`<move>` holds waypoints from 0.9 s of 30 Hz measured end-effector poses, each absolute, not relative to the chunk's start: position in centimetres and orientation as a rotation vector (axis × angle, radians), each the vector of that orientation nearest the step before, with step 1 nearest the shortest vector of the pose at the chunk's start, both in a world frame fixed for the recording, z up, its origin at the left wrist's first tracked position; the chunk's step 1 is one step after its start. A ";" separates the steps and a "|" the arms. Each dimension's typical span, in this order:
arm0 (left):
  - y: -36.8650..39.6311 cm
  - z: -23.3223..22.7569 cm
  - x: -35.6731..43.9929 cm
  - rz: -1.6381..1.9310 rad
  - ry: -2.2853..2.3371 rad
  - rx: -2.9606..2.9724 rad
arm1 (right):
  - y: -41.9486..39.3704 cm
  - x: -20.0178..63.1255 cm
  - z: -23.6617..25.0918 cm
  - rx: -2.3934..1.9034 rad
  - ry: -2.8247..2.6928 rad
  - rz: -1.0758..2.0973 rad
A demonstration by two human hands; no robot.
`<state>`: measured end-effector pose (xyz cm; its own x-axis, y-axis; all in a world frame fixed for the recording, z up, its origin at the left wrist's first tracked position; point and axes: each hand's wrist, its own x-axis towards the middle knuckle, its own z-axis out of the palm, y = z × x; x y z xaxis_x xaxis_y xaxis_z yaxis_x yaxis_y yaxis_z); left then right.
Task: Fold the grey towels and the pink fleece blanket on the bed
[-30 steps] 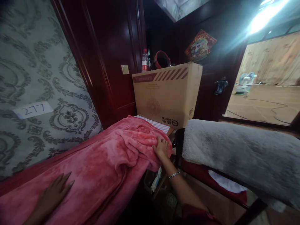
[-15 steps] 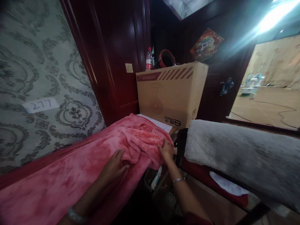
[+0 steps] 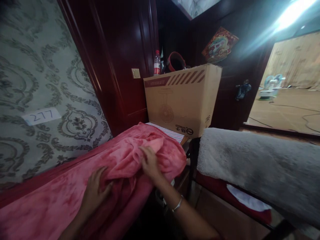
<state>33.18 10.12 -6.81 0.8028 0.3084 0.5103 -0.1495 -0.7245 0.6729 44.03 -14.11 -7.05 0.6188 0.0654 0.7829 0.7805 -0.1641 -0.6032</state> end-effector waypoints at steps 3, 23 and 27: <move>7.1 -6.1 31.7 0.565 -0.010 2.154 | -9.9 40.5 -4.6 -1.584 -0.910 -0.566; 2.4 -6.4 28.3 0.424 -0.206 2.256 | -12.5 52.4 -4.1 -2.314 -0.305 -0.061; -0.1 -7.9 27.4 0.286 -0.471 2.328 | -12.9 54.1 -5.6 -2.239 -0.271 0.001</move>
<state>27.35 -0.13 -7.90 0.9080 -0.2504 0.3359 -0.4135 -0.6648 0.6222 54.13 -12.90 -5.59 0.9765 0.1950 0.0919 0.1940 -0.6090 -0.7691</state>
